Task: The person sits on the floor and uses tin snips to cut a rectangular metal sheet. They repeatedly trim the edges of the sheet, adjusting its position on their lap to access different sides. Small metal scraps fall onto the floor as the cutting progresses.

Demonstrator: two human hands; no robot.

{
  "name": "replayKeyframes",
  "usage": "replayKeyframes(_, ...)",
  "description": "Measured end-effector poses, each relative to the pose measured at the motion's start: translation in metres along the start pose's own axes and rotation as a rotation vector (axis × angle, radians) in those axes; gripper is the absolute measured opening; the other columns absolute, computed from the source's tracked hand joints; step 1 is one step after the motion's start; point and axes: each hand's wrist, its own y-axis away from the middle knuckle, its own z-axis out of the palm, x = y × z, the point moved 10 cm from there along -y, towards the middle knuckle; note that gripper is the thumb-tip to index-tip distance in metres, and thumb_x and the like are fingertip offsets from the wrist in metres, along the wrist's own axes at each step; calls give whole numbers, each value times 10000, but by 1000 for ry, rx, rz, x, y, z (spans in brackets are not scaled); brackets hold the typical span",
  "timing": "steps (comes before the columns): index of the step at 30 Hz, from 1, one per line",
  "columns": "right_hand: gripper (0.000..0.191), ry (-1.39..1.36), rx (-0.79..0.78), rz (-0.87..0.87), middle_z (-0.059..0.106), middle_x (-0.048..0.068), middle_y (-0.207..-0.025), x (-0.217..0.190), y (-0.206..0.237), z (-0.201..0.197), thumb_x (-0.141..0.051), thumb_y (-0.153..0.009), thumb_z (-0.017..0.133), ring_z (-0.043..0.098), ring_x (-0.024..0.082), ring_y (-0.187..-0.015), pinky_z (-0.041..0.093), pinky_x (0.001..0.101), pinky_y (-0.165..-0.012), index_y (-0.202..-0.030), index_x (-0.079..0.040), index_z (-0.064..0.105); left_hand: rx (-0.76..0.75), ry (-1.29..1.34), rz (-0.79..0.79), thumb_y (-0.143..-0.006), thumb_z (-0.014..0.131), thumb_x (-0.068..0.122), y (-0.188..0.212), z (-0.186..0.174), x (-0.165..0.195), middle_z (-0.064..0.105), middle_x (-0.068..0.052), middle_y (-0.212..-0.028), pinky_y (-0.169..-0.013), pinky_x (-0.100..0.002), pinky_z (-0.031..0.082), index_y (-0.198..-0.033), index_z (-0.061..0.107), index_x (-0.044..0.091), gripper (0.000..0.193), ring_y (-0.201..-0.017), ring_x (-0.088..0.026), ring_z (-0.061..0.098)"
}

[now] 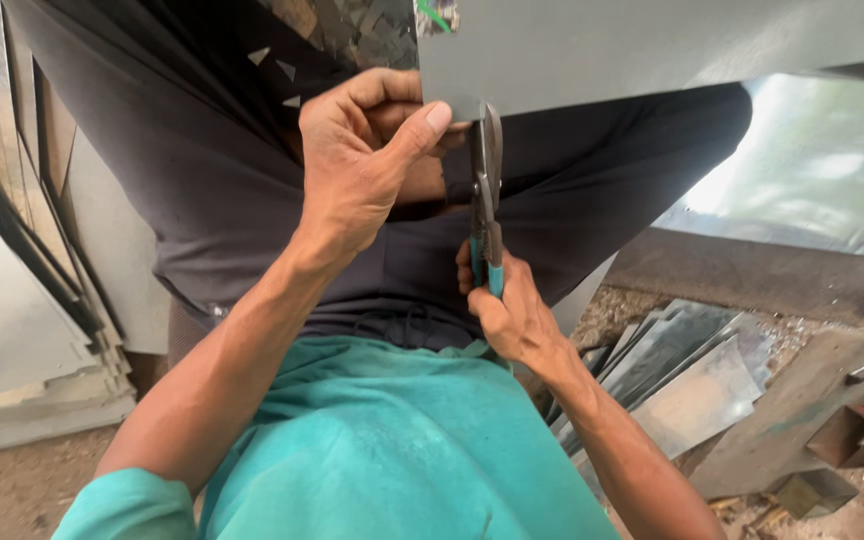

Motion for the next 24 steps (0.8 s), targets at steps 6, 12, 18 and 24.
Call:
replayKeyframes(6,260,75,44,97,547,94,-607,28,3,-10,-176,-698,478,521,228,-528,452,376,-519,-834,23,573,-7,-9,-24,-954,734,117,-2,-2,-7,768,-77,-939,-830,-277,671,-1027,688,-7,152,-867,-141,769)
replayKeyframes(12,253,196,113,-40,568,103,-609,19,5,-17,-259,-820,571,577,203,-547,467,369,-533,-811,-10,609,131,-259,151,-1078,602,253,-56,1,-6,330,62,-516,-455,-255,187,-599,382,96,550,-435,-75,268)
replayKeyframes(18,357,-237,-147,186,681,114,-805,52,50,-32,-201,-687,575,596,218,-707,508,381,-621,-966,6,656,393,-275,365,-1171,569,247,-3,9,-16,501,15,-652,-583,-265,374,-764,610,12,472,-598,-96,442)
replayKeyframes(24,678,-475,166,366,668,133,-1262,92,109,-39,-223,-748,495,610,304,-893,538,404,-763,-1397,-26,516,-266,-23,-245,-1099,678,243,15,134,-114,714,-107,-954,-766,-297,563,-1107,726,-48,294,-849,-156,687)
